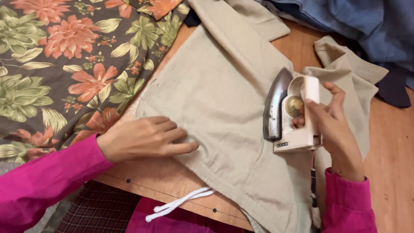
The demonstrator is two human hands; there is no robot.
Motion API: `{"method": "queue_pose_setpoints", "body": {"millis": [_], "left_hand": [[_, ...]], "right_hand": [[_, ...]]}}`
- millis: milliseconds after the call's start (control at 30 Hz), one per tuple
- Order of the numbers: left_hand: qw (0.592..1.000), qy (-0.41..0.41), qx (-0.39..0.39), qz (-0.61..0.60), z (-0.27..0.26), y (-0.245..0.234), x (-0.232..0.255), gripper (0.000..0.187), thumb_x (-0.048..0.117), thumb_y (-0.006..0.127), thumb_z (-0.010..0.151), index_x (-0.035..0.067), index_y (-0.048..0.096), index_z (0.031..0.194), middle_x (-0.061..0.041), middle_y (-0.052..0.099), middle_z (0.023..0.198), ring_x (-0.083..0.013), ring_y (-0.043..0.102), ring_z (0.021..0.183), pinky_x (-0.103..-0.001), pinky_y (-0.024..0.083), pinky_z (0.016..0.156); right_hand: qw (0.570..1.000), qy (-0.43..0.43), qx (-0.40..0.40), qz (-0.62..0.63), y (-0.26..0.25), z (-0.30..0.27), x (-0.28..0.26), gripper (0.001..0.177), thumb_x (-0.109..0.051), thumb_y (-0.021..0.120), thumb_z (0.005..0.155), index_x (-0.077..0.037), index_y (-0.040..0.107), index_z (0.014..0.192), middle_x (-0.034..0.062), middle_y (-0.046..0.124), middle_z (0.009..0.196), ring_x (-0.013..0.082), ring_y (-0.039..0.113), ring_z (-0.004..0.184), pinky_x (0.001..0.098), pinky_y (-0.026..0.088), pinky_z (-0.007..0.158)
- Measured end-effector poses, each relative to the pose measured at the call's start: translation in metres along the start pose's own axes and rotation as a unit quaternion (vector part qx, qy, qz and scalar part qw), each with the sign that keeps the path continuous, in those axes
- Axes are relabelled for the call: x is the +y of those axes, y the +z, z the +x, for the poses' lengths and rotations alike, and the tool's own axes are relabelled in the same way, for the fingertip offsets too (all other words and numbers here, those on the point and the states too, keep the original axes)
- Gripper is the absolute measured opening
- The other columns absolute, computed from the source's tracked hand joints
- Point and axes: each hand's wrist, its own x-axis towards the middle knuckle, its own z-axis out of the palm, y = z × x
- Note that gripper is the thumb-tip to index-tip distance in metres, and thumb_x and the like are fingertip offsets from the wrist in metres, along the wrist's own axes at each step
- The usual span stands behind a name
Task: The person irons a beige pair of pants on a wooden table using a white electric iron. They repeatedly smooth the fabric, adjust the garment, and flip it to iron different sections.
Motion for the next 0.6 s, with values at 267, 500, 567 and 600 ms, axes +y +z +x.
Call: {"method": "queue_pose_setpoints", "body": {"millis": [267, 500, 567, 600], "left_hand": [[0.921, 0.246, 0.133, 0.272, 0.007, 0.029, -0.004, 0.047, 0.032, 0.058, 0.091, 0.014, 0.062, 0.134, -0.004, 0.051, 0.144, -0.0189, 0.051, 0.127, -0.036, 0.046, 0.103], [0.931, 0.245, 0.100, 0.253, 0.013, 0.029, -0.061, 0.058, 0.019, 0.064, 0.084, 0.033, 0.043, 0.137, -0.009, 0.055, 0.138, -0.0219, 0.059, 0.112, -0.036, 0.052, 0.095], [0.941, 0.206, 0.084, 0.255, 0.019, 0.023, -0.067, 0.065, 0.014, 0.063, 0.084, 0.038, 0.036, 0.139, -0.007, 0.057, 0.126, -0.0199, 0.062, 0.098, -0.032, 0.053, 0.085], [0.951, 0.179, 0.079, 0.239, 0.024, 0.018, -0.068, 0.060, 0.015, 0.061, 0.091, 0.038, 0.034, 0.140, -0.005, 0.059, 0.116, -0.0183, 0.062, 0.087, -0.030, 0.053, 0.074]], "right_hand": [[0.998, 0.012, -0.044, 0.054, 0.000, 0.005, 0.011, 0.051, -0.013, 0.051, 0.106, -0.019, 0.031, 0.152, 0.0077, 0.057, 0.088, 0.0149, 0.060, 0.064, 0.0393, 0.060, 0.066], [0.939, -0.196, 0.090, -0.269, 0.021, -0.024, -0.020, 0.045, -0.013, 0.061, 0.103, -0.006, 0.041, 0.143, 0.0183, 0.062, 0.103, 0.0259, 0.064, 0.075, 0.0410, 0.054, 0.066], [0.832, -0.313, 0.160, -0.429, 0.032, -0.048, -0.033, 0.038, -0.012, 0.067, 0.104, 0.000, 0.050, 0.136, 0.0232, 0.062, 0.111, 0.0344, 0.065, 0.088, 0.0450, 0.052, 0.074], [0.805, -0.343, 0.174, -0.452, 0.037, -0.064, -0.038, 0.034, -0.013, 0.069, 0.105, 0.001, 0.055, 0.133, 0.0233, 0.062, 0.113, 0.0372, 0.064, 0.095, 0.0462, 0.051, 0.080]]}}
